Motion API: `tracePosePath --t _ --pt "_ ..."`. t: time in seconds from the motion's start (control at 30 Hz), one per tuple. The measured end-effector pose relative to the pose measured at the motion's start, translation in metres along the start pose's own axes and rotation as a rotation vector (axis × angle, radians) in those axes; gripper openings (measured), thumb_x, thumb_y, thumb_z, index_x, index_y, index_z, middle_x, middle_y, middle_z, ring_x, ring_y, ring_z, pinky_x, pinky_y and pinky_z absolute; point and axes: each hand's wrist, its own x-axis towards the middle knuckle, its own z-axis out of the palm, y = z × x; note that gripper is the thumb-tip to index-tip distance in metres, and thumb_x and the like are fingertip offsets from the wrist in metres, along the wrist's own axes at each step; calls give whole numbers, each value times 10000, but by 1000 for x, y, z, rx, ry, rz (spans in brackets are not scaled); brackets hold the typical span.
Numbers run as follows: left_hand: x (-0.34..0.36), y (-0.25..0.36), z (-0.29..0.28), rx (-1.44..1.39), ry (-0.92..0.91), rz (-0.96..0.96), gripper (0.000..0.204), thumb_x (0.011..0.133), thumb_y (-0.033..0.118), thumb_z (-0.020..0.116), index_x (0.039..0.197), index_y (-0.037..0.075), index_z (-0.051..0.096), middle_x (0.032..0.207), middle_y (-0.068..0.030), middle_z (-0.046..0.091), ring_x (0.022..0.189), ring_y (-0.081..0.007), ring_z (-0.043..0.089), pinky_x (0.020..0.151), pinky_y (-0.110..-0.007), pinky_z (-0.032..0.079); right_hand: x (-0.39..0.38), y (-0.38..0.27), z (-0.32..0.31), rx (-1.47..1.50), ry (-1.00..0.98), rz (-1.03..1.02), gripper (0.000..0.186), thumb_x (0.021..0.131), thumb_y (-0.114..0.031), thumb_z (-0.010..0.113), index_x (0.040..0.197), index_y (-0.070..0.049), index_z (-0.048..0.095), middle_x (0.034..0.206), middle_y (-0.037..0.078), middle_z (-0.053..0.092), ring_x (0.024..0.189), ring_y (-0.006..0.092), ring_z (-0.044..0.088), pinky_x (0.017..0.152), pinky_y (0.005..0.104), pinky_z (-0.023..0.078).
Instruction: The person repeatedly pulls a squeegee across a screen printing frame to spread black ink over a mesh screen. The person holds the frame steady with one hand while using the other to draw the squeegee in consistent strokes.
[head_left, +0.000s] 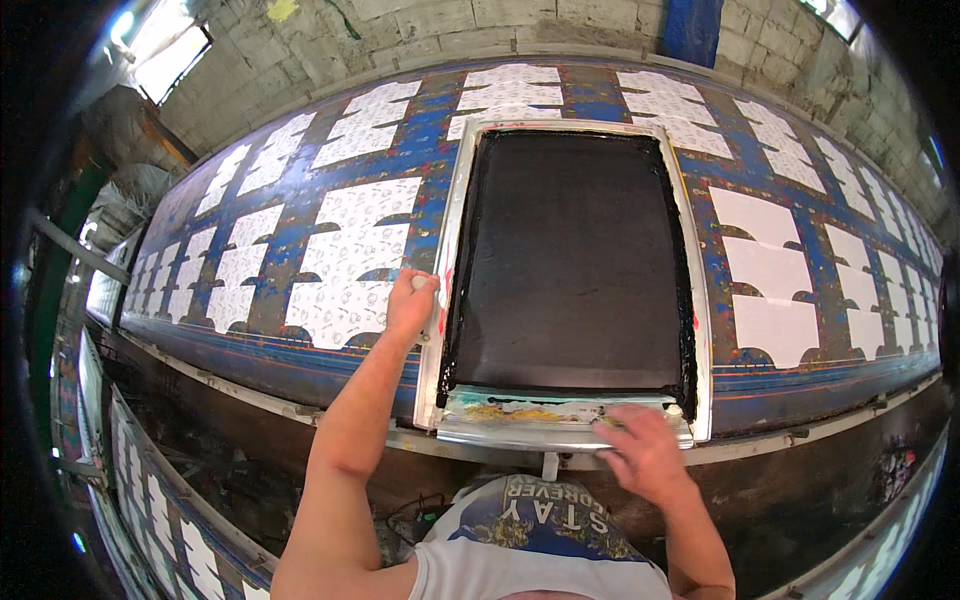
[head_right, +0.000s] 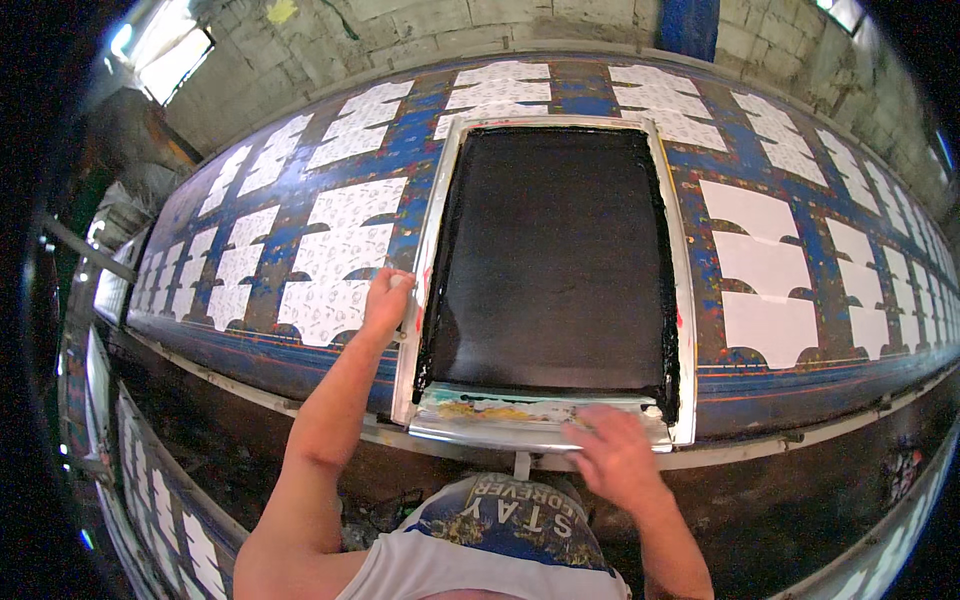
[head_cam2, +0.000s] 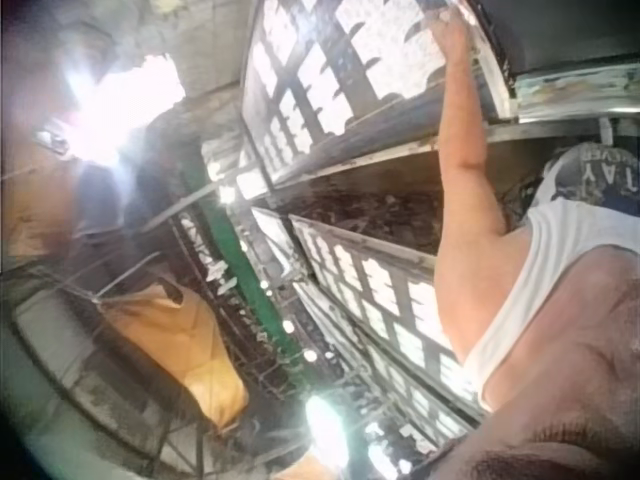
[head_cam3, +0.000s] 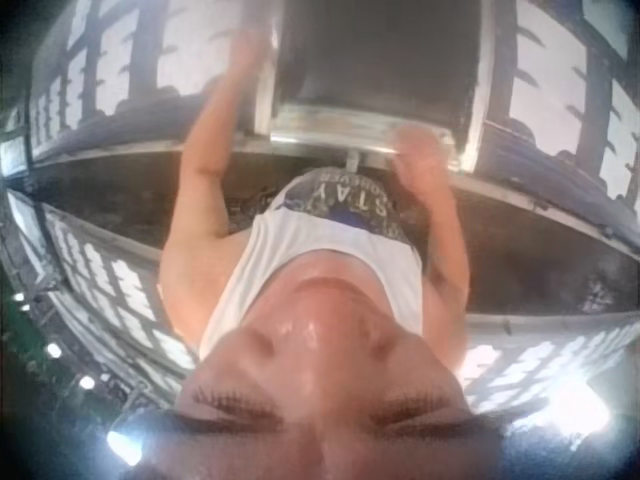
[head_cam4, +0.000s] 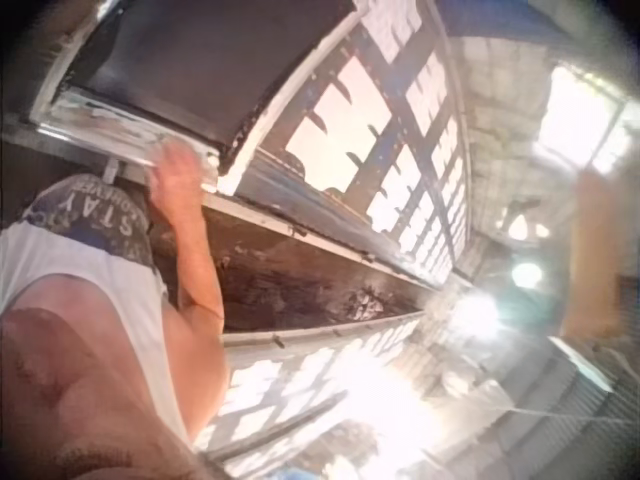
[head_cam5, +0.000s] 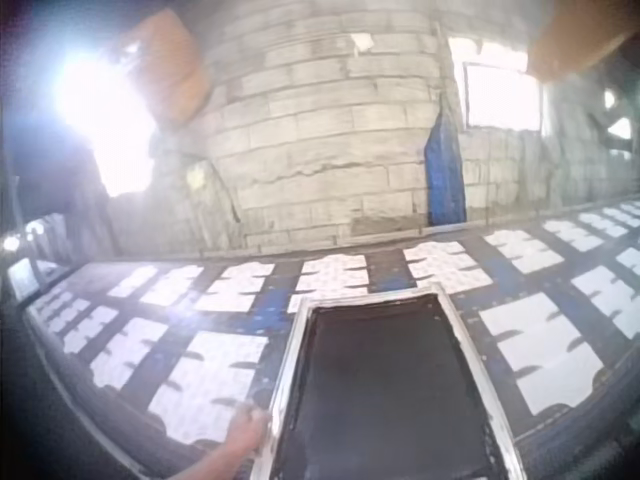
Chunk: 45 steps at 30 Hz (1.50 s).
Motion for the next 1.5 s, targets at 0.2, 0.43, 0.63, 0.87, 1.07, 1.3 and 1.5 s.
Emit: tracePosePath --t 0.2,0.43,0.63,0.87,1.07,1.3,1.5 --pt "7 -16 3 -21 -29 136 221 1015 143 661 1208 61 731 1090 -212 771 1075 -362 740 974 -446 563 29 -25 20 -230 -49 -137 624 810 -47 774 1425 -120 696 1320 136 716 1238 356 693 1011 514 556" --pt "7 -11 1 -45 -88 94 223 1028 107 623 1220 71 730 1055 -155 757 997 -292 717 910 -418 558 94 -26 12 -246 -60 -101 626 810 -29 800 1420 -135 705 996 107 728 932 342 729 822 472 583" --pt "6 -7 0 -87 -80 58 225 1029 151 624 1214 80 729 1125 -237 777 1101 -414 749 967 -479 562 136 -2 -1 -79 -234 37 544 863 -69 866 1388 -139 746 1177 119 801 1017 338 777 877 437 613" --pt "9 -17 5 -84 -47 121 239 1040 172 613 1222 80 737 1152 -255 777 1130 -442 743 985 -492 562 148 13 6 43 -461 332 537 917 -173 849 1442 -194 737 1267 135 815 1162 341 782 1013 464 586" --pt "10 -18 6 -11 -49 98 217 1058 180 631 1214 75 738 1152 -251 780 1127 -443 747 978 -501 567 154 23 10 91 -554 331 535 935 -184 836 1456 -199 718 1255 140 819 1190 363 770 1038 483 568" --pt "4 -5 3 7 -34 69 203 1054 178 652 1208 82 743 1126 -212 780 1087 -391 749 960 -474 567 162 34 15 89 -665 285 467 992 -218 793 1449 -192 697 1312 149 790 1256 379 736 1072 510 547" --pt "2 -2 2 43 -34 66 196 1035 183 688 1193 81 742 1121 -198 784 1077 -376 752 959 -463 567 178 77 35 427 -809 303 455 1020 -197 778 1461 -118 697 1276 125 800 1194 282 746 1074 445 543"
